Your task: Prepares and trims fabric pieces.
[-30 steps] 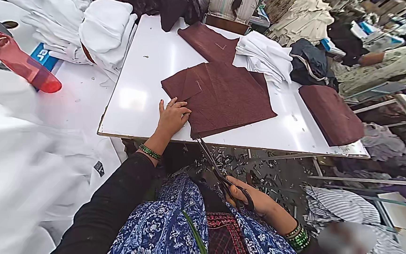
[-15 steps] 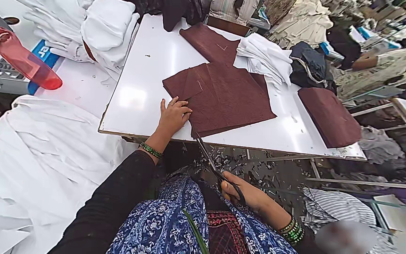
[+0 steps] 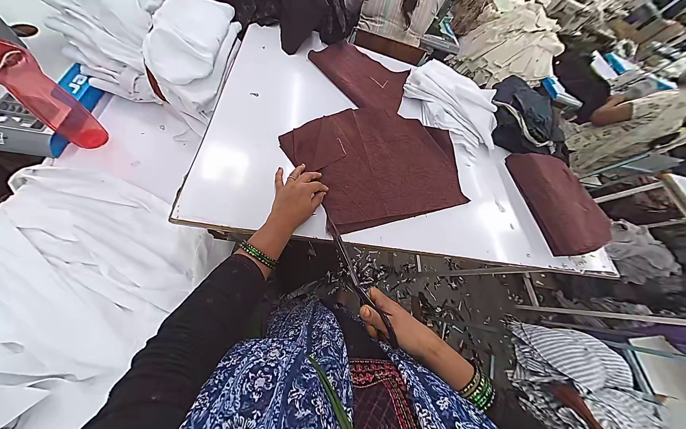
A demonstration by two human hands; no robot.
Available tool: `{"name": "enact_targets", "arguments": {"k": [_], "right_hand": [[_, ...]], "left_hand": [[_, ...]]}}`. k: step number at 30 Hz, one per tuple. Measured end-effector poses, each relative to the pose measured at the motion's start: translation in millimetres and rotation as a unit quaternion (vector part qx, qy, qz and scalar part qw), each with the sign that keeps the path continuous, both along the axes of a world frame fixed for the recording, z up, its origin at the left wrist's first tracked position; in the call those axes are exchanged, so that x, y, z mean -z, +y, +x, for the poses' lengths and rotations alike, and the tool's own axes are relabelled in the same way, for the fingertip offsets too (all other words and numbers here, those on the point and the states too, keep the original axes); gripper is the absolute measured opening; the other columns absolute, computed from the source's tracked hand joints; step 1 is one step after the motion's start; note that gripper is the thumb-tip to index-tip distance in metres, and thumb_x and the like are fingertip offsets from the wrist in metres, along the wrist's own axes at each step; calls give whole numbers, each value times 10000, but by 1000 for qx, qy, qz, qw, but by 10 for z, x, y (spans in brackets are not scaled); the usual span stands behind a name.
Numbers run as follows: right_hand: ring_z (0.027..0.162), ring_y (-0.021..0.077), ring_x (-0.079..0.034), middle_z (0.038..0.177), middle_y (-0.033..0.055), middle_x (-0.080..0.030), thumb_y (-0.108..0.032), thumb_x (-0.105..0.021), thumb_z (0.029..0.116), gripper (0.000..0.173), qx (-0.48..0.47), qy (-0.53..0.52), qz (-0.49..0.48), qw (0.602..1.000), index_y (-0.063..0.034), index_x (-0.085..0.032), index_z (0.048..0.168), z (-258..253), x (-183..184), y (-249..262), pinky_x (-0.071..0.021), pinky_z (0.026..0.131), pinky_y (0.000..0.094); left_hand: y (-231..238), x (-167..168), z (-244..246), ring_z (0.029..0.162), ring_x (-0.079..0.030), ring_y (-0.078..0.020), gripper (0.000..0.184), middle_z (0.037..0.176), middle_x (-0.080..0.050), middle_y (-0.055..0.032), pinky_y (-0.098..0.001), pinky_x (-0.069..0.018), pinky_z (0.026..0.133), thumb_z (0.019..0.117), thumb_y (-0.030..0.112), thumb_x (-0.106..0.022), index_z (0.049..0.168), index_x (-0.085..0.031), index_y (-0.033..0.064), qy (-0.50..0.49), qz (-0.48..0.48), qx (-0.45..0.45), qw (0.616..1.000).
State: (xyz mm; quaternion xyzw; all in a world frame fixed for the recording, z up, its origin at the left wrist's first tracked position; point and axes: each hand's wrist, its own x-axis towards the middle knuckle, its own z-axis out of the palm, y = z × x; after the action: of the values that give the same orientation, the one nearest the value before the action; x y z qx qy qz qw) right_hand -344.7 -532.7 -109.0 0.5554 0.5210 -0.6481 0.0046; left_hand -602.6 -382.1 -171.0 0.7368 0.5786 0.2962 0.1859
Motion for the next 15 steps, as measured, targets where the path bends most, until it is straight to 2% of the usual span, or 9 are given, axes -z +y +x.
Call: {"name": "enact_targets", "arguments": {"k": [6, 15], "right_hand": [[535, 22, -465, 651, -73, -455, -562, -634, 929, 493, 9, -21, 35, 999, -105, -466, 1006, -3, 11, -28, -432, 564, 198], [532, 32, -464, 646, -65, -451, -506, -627, 961, 434, -3, -40, 61, 997, -103, -468, 969, -31, -29, -35, -425, 562, 208]], "left_hand": [[-8, 8, 1, 1466, -410, -383, 225, 1397, -650, -71, -763, -102, 1156, 1020, 224, -599, 1133, -787, 172, 5, 13, -3, 1000], [-20, -15, 9, 1463, -413, -386, 217, 1390, -653, -73, -767, -111, 1151, 1018, 211, -604, 1122, -790, 169, 8, 11, -5, 1000]]}}
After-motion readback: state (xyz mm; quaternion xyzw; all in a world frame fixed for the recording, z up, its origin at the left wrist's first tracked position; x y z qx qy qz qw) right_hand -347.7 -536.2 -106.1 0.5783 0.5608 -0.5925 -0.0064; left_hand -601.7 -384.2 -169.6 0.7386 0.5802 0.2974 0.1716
